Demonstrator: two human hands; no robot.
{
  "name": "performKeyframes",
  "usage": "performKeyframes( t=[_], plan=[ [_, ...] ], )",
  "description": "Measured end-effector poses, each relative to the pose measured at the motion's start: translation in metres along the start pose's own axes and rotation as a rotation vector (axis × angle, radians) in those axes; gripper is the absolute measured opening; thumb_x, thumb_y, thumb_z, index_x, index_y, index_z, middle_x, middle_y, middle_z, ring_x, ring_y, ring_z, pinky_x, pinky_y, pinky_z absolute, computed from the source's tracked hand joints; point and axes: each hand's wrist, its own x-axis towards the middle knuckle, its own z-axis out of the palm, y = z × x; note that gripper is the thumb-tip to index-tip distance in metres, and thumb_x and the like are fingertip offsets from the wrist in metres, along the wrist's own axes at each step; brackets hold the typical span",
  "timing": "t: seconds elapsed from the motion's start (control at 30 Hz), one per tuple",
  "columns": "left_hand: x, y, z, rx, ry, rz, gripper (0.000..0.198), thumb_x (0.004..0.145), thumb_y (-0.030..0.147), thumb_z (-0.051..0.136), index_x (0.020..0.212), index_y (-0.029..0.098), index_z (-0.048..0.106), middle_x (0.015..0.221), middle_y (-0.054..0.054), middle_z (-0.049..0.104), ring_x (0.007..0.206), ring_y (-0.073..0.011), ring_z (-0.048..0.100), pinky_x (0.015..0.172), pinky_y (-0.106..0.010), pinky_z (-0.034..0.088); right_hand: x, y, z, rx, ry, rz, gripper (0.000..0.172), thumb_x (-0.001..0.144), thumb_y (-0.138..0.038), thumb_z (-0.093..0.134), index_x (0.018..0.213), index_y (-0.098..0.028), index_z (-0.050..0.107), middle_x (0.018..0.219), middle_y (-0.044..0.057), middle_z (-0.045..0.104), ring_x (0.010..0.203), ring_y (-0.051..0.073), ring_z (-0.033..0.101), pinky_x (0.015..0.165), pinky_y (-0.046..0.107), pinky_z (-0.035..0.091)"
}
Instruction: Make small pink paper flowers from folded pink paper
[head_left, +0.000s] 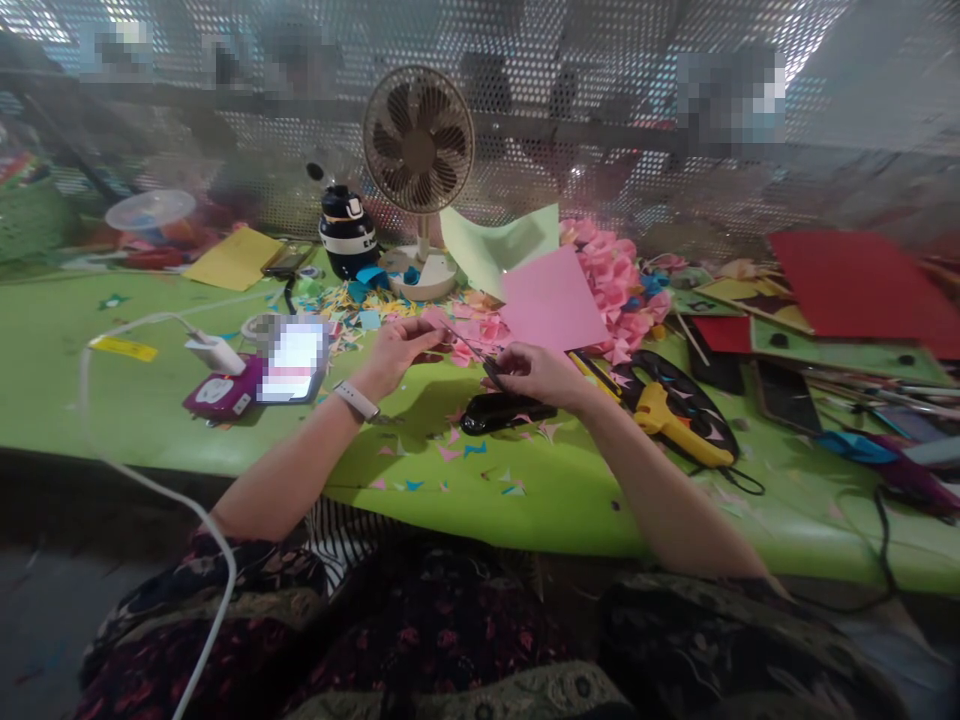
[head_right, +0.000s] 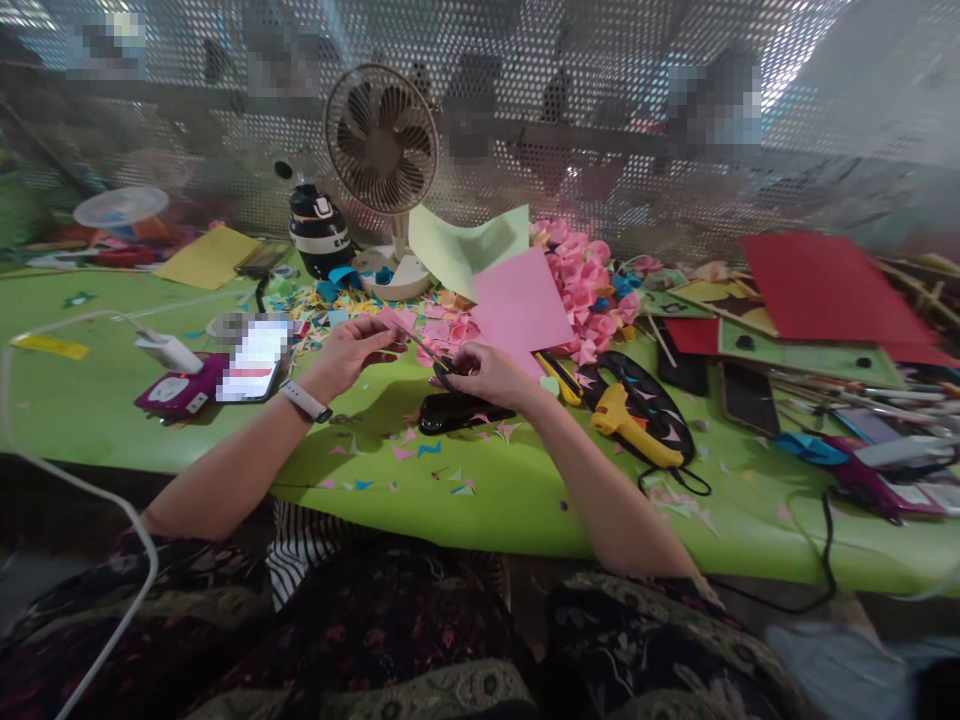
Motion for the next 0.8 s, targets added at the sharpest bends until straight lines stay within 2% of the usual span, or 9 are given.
performKeyframes(
  t=[0.2,0.43,0.8],
  plan=[
    [0.0002,-0.0007,0.0027,-0.091,0.017,0.037,0.024,0.073,0.031,0.08,0.085,0.014,0.068,0.088,-0.006,0.075,0.079,-0.0138,0.07,0.087,-0.033,0.055,-0.0004,-0.0004,0.0005,0.084,-0.001,-0.009,0.039,0.072,-0.053,0.073,0.083,-0.019,0.057,0.084,0.005,0.066,0.077,0.018,0.06,0.068,0.031,0.045],
    [0.0003,-0.0036,0.0035,-0.16,0.019,0.071,0.023,0.071,0.028,0.083,0.081,0.014,0.068,0.082,-0.004,0.075,0.072,-0.013,0.07,0.082,-0.033,0.057,-0.0014,-0.004,0.0002,0.083,-0.003,-0.011,0.047,0.068,-0.061,0.074,0.083,-0.019,0.058,0.085,0.006,0.067,0.077,0.019,0.059,0.069,0.032,0.045],
    [0.0024,-0.0082,0.0034,-0.179,0.024,0.086,0.019,0.072,0.024,0.082,0.08,0.014,0.069,0.078,-0.003,0.074,0.071,-0.0126,0.069,0.081,-0.032,0.057,-0.0012,-0.0017,0.0023,0.1,0.01,-0.008,0.04,0.071,-0.054,0.076,0.082,-0.02,0.058,0.084,0.006,0.067,0.077,0.019,0.059,0.068,0.034,0.045]
  ],
)
